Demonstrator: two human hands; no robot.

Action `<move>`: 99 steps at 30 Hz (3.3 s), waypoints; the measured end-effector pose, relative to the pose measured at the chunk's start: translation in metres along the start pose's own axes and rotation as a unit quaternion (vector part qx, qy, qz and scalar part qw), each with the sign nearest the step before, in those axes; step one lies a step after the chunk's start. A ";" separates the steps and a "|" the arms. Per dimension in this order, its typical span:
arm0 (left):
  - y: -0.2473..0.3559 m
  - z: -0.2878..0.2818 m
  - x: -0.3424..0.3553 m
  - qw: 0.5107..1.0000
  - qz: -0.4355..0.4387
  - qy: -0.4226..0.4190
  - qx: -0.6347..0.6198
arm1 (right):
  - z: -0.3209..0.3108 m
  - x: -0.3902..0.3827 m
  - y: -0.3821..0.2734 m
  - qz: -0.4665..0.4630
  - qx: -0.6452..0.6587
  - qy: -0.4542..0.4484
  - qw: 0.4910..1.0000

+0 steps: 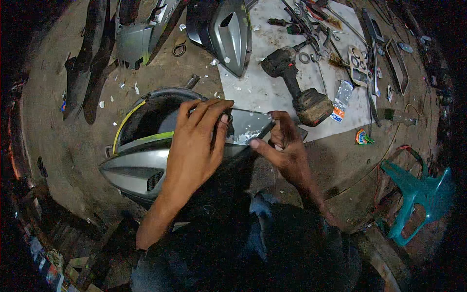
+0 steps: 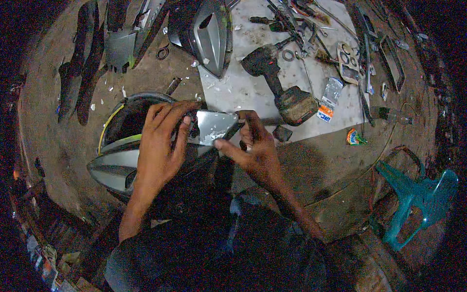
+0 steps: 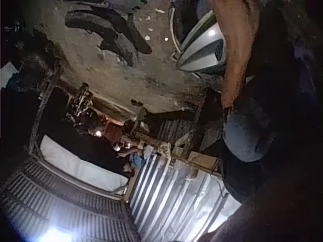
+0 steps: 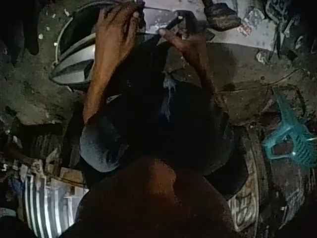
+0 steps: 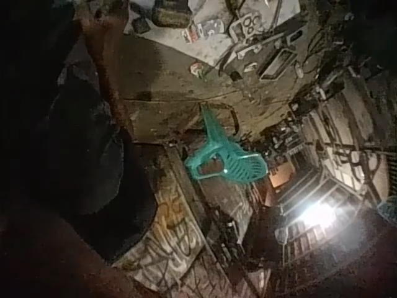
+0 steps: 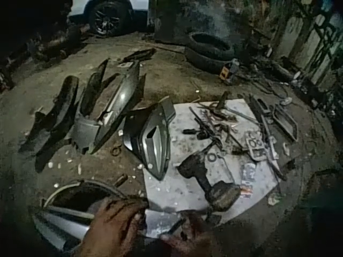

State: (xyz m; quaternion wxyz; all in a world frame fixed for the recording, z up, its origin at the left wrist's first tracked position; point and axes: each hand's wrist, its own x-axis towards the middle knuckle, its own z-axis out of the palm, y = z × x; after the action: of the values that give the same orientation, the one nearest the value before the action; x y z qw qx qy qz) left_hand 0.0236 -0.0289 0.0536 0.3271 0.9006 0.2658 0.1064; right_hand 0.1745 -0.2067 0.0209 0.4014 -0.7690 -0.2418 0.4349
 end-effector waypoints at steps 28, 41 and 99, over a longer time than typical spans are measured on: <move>0.002 -0.002 0.001 1.000 0.011 0.010 -0.005 | 0.012 -0.004 0.010 -0.021 0.169 -0.031 0.985; 0.007 -0.008 -0.001 0.991 0.075 -0.096 0.048 | -0.025 -0.023 0.004 -0.136 -0.073 0.129 0.980; 0.006 0.004 0.001 0.994 0.058 -0.074 0.055 | 0.027 -0.028 -0.001 -0.061 0.122 0.028 0.990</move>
State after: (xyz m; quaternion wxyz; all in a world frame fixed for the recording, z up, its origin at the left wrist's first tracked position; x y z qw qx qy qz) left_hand 0.0279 -0.0343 0.0541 0.2888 0.9365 0.1940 0.0433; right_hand 0.1372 -0.2156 0.0269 0.5244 -0.7102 -0.2220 0.4139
